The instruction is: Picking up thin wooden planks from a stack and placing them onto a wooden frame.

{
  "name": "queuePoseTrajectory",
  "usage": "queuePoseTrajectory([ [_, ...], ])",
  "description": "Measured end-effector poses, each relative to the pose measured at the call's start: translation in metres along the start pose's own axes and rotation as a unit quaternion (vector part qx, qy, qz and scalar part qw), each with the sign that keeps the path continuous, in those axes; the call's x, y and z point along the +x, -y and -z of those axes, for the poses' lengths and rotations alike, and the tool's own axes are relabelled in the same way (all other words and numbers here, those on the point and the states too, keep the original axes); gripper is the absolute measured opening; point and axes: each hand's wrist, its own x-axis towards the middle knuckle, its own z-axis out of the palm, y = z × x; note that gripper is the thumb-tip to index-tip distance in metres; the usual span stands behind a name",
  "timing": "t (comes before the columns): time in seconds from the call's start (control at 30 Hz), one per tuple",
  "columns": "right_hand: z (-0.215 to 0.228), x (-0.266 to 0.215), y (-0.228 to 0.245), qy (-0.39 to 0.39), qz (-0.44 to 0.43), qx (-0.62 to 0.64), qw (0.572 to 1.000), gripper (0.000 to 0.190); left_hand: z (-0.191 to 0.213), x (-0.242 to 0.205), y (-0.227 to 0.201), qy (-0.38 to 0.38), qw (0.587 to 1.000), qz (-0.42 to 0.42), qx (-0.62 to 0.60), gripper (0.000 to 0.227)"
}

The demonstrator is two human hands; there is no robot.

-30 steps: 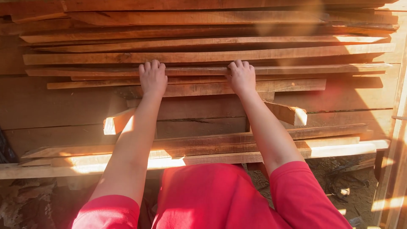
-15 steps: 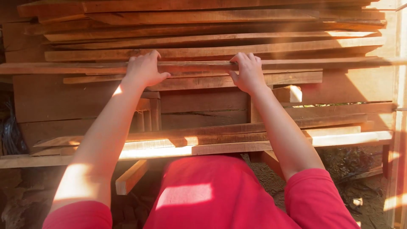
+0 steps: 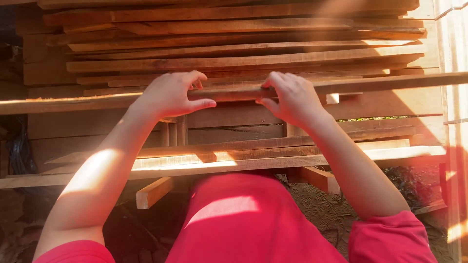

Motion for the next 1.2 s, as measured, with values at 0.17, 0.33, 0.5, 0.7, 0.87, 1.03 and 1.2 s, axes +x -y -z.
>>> queuePoseTrajectory([
  [0.17, 0.003, -0.019, 0.024, 0.106, -0.052, 0.023, 0.993, 0.034, -0.022, -0.021, -0.014, 0.091, 0.992, 0.028, -0.083, 0.047],
  [0.33, -0.001, -0.027, 0.030, 0.210, -0.093, 0.122, 0.966, 0.053, -0.066, -0.022, -0.006, 0.124, 0.991, 0.031, -0.050, 0.051],
  [0.5, -0.068, -0.022, -0.005, 0.298, -0.114, 0.105, 0.942, 0.056, -0.126, 0.007, 0.035, 0.084, 0.996, -0.004, -0.024, 0.051],
  [0.7, -0.146, -0.004, -0.036, 0.315, -0.088, -0.028, 0.945, 0.063, -0.189, 0.043, 0.075, 0.041, 0.999, -0.030, 0.008, 0.046],
  [0.87, -0.187, -0.009, -0.038, 0.330, -0.121, -0.044, 0.935, 0.055, -0.213, 0.067, 0.087, 0.106, 0.994, -0.010, 0.033, 0.048],
  [1.03, -0.220, -0.021, -0.051, 0.314, -0.141, -0.030, 0.938, 0.054, -0.236, 0.079, 0.093, 0.128, 0.989, 0.031, 0.067, 0.050],
  [1.2, -0.231, -0.040, -0.065, 0.238, -0.198, 0.017, 0.951, 0.058, -0.265, 0.084, 0.099, 0.132, 0.987, 0.094, 0.025, 0.051],
])
